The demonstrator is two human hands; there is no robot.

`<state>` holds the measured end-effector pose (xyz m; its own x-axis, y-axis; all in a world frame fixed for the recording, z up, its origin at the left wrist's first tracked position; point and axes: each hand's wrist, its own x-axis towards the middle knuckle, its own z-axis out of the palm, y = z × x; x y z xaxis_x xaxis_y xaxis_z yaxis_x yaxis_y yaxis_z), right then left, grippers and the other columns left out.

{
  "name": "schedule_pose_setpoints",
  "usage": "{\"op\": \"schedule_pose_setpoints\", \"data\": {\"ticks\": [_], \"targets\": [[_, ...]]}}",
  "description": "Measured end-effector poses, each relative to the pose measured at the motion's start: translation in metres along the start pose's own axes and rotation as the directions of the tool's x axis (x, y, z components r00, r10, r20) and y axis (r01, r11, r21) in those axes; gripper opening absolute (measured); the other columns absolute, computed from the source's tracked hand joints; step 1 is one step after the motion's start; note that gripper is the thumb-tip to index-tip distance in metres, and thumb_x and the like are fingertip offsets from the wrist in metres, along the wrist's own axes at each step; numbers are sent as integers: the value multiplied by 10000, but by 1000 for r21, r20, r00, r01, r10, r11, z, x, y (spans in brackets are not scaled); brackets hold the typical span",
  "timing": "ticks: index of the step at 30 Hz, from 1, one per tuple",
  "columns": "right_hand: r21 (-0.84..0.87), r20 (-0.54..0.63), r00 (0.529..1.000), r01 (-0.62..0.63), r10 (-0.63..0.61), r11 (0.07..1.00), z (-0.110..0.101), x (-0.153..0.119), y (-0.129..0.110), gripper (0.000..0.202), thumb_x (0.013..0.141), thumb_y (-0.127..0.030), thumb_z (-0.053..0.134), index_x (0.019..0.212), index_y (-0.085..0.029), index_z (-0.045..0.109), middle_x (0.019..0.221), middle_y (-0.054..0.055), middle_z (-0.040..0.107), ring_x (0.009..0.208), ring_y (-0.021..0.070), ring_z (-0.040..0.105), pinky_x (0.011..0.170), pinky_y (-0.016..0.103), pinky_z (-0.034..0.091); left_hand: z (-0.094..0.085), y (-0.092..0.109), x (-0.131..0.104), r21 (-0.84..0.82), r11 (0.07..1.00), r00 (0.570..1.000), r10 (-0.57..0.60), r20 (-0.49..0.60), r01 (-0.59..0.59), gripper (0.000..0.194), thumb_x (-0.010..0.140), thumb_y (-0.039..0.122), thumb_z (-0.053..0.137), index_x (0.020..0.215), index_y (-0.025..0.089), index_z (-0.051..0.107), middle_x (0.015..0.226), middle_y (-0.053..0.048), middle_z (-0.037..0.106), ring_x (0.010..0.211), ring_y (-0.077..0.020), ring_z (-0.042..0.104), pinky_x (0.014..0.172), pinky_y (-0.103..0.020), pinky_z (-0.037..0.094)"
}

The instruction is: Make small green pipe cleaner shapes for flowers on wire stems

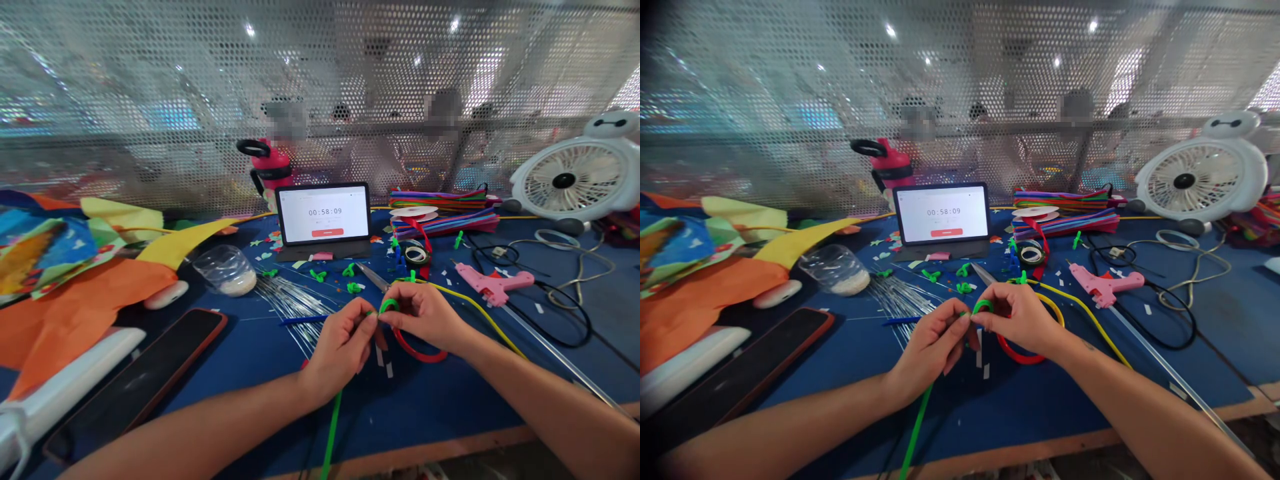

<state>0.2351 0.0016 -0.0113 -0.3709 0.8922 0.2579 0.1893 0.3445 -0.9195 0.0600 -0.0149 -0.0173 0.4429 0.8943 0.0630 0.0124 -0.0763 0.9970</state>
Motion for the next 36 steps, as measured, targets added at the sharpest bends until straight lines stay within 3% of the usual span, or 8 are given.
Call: {"op": "schedule_pose_setpoints", "data": {"ticks": [9, 15, 18, 20, 24, 29, 32, 36], "targets": [[-133, 13, 996, 93, -93, 987, -1, 0, -5, 136, 789, -288, 634, 785, -159, 591, 675, 4, 586, 605, 112, 527, 562, 208, 412, 0, 3, 1, -98, 993, 998, -67, 19, 68, 231, 870, 362, 484, 765, 158, 462, 573, 19, 620, 299, -4, 363, 313, -114, 206], [-329, 24, 965, 254, -261, 910, -3, -2, -11, 33, 821, -200, 581, 805, -175, 597, 750, 22, 626, 698, 136, 569, 656, 236, 422, -7, 4, 14, -319, 890, 921, -225, 317, 327, 222, 780, 358, 557, 730, 168, 454, 425, 41, 538, 232, -19, 234, 283, -153, 155], [-312, -1, 975, 210, -222, 926, -4, -2, -10, 35, 818, -193, 577, 791, -174, 585, 712, 12, 609, 657, 128, 556, 622, 231, 413, -12, 7, 17, -103, 975, 966, -175, 189, 197, 232, 827, 404, 516, 837, 177, 467, 543, 30, 587, 272, -32, 320, 305, -157, 210], [-212, -38, 989, 134, -145, 968, -4, -1, -7, 52, 812, -210, 590, 783, -172, 569, 664, -2, 581, 601, 115, 535, 575, 221, 406, -16, 9, 15, 214, 977, 999, 10, 42, -19, 237, 844, 410, 509, 927, 188, 487, 670, 9, 627, 355, -52, 435, 364, -171, 301], [-2, -84, 996, 13, -13, 1000, -1, 1, -1, 127, 789, -274, 625, 784, -169, 553, 641, -8, 563, 582, 116, 535, 545, 220, 418, -24, 11, 11, 739, 546, 892, 421, 164, -394, 163, 864, 305, 507, 944, 180, 574, 824, -49, 673, 641, -132, 612, 572, -225, 416], [14, -75, 997, -4, 5, 1000, 3, 0, 0, 131, 780, -273, 627, 764, -170, 547, 646, -4, 568, 599, 122, 541, 553, 227, 425, -25, 6, 9, 849, 220, 815, 468, 340, -481, 207, 901, 238, 424, 953, 147, 603, 783, -75, 673, 665, -159, 618, 556, -236, 388], [-20, -60, 998, 19, -20, 1000, 4, -1, -1, 93, 794, -247, 601, 773, -172, 552, 664, -1, 572, 605, 122, 544, 566, 231, 431, -22, 9, 8, 825, 318, 848, 427, 316, -467, 220, 896, 212, 406, 883, 161, 620, 723, -59, 655, 619, -142, 591, 550, -231, 376], [-41, -49, 998, 45, -47, 998, 6, -2, -4, 93, 794, -241, 606, 764, -169, 555, 668, 4, 575, 619, 127, 549, 579, 235, 438, -17, 17, 8, 585, 755, 955, 244, 170, -297, 218, 882, 258, 438, 795, 168, 615, 656, -27, 633, 566, -109, 553, 538, -205, 390]]}}
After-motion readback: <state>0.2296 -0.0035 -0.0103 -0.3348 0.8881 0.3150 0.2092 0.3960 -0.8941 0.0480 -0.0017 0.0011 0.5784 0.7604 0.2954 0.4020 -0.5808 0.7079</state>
